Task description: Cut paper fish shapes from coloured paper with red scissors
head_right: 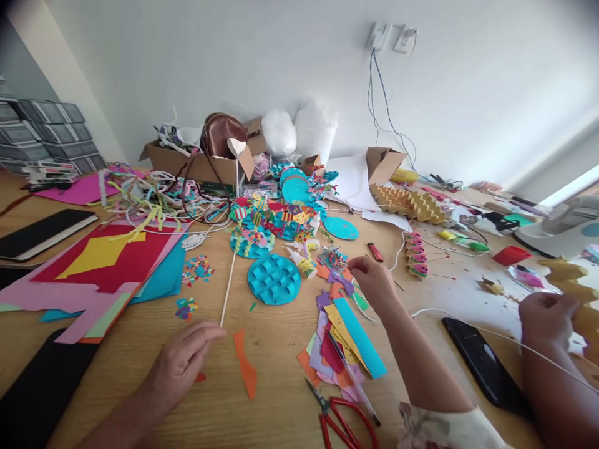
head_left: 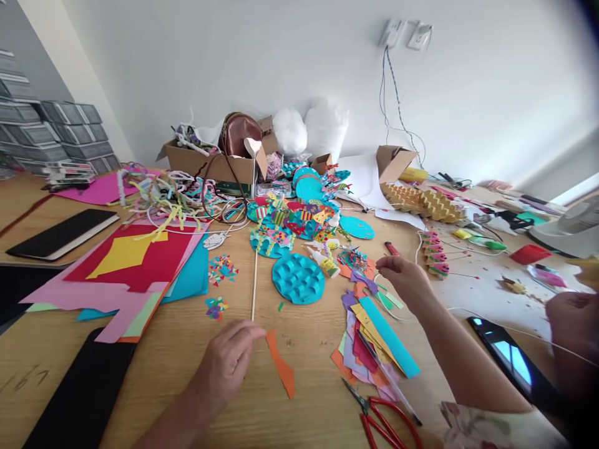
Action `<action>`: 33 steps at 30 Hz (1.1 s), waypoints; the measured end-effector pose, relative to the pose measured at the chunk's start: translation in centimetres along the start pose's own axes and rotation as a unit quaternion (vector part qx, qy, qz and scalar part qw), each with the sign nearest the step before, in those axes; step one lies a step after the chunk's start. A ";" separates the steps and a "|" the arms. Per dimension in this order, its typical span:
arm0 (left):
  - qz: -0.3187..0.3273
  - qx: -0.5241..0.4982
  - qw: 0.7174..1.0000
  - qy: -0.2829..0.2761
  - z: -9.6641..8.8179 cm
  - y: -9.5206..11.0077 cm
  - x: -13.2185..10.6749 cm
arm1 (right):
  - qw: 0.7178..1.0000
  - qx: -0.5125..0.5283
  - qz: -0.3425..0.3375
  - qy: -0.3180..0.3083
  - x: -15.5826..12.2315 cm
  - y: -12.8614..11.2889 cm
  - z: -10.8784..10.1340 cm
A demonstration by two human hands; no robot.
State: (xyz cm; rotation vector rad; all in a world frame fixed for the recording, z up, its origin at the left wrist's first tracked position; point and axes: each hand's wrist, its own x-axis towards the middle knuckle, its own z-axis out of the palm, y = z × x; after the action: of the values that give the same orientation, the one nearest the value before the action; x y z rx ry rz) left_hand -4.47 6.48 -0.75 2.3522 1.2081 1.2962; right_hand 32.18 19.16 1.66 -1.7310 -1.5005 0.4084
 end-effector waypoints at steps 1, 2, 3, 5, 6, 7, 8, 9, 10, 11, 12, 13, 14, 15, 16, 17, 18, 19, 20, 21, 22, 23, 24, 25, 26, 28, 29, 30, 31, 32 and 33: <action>-0.022 0.007 1.000 0.013 -0.6 0.1 0.2 | 1.000 -0.008 -0.002 -0.016 -1.3 -0.9 -0.4; -0.049 0.018 0.998 0.023 -1.4 0.1 0.5 | 1.000 -0.014 -0.006 -0.027 -2.8 -1.9 -0.7; -0.069 0.024 0.996 0.044 -2.2 0.1 0.6 | 0.999 -0.019 -0.011 -0.035 -4.4 -2.9 -1.0; -0.118 0.016 0.990 0.071 -3.8 0.0 0.7 | 0.998 -0.036 -0.024 -0.041 -7.6 -5.1 -1.5; -0.141 0.003 0.987 0.078 -4.5 0.0 0.6 | 0.995 -0.063 -0.059 -0.045 -9.2 -6.2 -1.7; -0.157 -0.005 0.984 0.080 -5.2 -0.1 0.4 | 0.990 -0.077 -0.101 -0.061 -10.7 -7.1 -1.7; -0.170 -0.008 0.982 0.080 -5.7 -0.1 0.1 | 0.984 -0.083 -0.137 -0.077 -12.1 -7.8 -1.6; -0.178 -0.008 0.981 0.076 -6.1 -0.1 -0.2 | 0.977 -0.090 -0.163 -0.103 -13.4 -8.4 -1.5; -0.183 -0.003 0.981 0.066 -6.4 -0.1 -0.5 | 0.972 -0.096 -0.177 -0.123 -14.6 -8.6 -1.3; -0.183 0.006 0.982 0.052 -6.6 -0.2 -0.9 | 0.968 -0.100 -0.188 -0.133 -15.6 -8.7 -1.0; -0.180 0.017 0.983 0.030 -6.6 -0.2 -1.3 | 0.965 -0.103 -0.196 -0.143 -16.6 -8.7 -0.6; -0.174 0.030 0.984 0.004 -6.7 -0.3 -1.7 | 0.963 -0.109 -0.195 -0.151 -17.4 -8.5 -0.2; -0.166 0.045 0.985 -0.024 -6.6 -0.4 -2.3 | 0.962 -0.116 -0.190 -0.157 -18.1 -8.3 0.2; -0.157 0.062 0.984 -0.052 -6.5 -0.5 -2.9 | 0.962 -0.121 -0.184 -0.164 -18.7 -8.2 0.7; -0.149 0.079 0.983 -0.078 -6.4 -0.7 -3.5 | 0.959 -0.123 -0.179 -0.182 -19.3 -8.2 1.1; -0.146 0.095 0.979 -0.105 -6.3 -0.9 -4.2 | 0.954 -0.125 -0.177 -0.210 -19.7 -8.4 1.6; -0.151 0.113 0.973 -0.131 -6.2 -1.0 -5.0 | 0.946 -0.129 -0.173 -0.242 -20.0 -8.6 2.0; -0.159 0.130 0.967 -0.153 -6.1 -1.1 -5.7 | 0.937 -0.133 -0.170 -0.276 -20.3 -8.9 2.5; -0.164 0.145 0.961 -0.171 -6.0 -1.0 -6.4 | 0.928 -0.138 -0.165 -0.303 -20.6 -9.2 2.9; -0.166 0.158 0.956 -0.184 -5.8 -0.9 -7.0 | 0.921 -0.145 -0.159 -0.324 -20.8 -9.6 3.2; -0.162 0.167 0.953 -0.194 -5.7 -0.7 -7.4 | 0.917 -0.150 -0.152 -0.337 -20.9 -9.8 3.5; -0.156 0.175 0.951 -0.199 -5.5 -0.5 -7.7 | 0.915 -0.153 -0.146 -0.344 -21.0 -10.0 3.7; -0.150 0.182 0.950 -0.203 -5.3 -0.2 -7.9 | 0.915 -0.155 -0.140 -0.346 -21.1 -10.0 3.8; -0.145 0.188 0.950 -0.205 -5.2 0.0 -8.0 | 0.916 -0.154 -0.135 -0.345 -21.1 -9.8 3.7; -0.141 0.194 0.949 -0.205 -5.0 0.1 -8.0 | 0.919 -0.153 -0.129 -0.340 -21.1 -9.5 3.6; -0.136 0.202 0.949 -0.199 -4.7 0.2 -7.9 | 0.926 -0.156 -0.113 -0.325 -21.1 -8.5 3.1; -0.131 0.202 0.950 -0.196 -4.6 0.1 -7.8 | 0.929 -0.165 -0.101 -0.315 -21.0 -7.9 2.6; -0.124 0.200 0.952 -0.195 -4.6 0.0 -7.8 | 0.932 -0.177 -0.088 -0.302 -21.0 -7.3 2.1; -0.112 0.199 0.954 -0.194 -4.6 -0.2 -7.8 | 0.936 -0.192 -0.073 -0.287 -21.0 -6.6 1.5; -0.098 0.198 0.956 -0.193 -4.6 -0.5 -7.8 | 0.938 -0.209 -0.059 -0.270 -21.0 -5.9 0.9; -0.084 0.199 0.957 -0.192 -4.6 -0.8 -7.9 | 0.939 -0.224 -0.047 -0.255 -21.0 -5.4 0.2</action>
State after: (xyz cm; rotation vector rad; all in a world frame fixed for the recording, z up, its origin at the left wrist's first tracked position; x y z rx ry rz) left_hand -10.74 0.27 -3.27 2.5282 1.5997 0.5390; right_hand 23.16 -0.52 0.22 -1.9848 -2.1755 0.5227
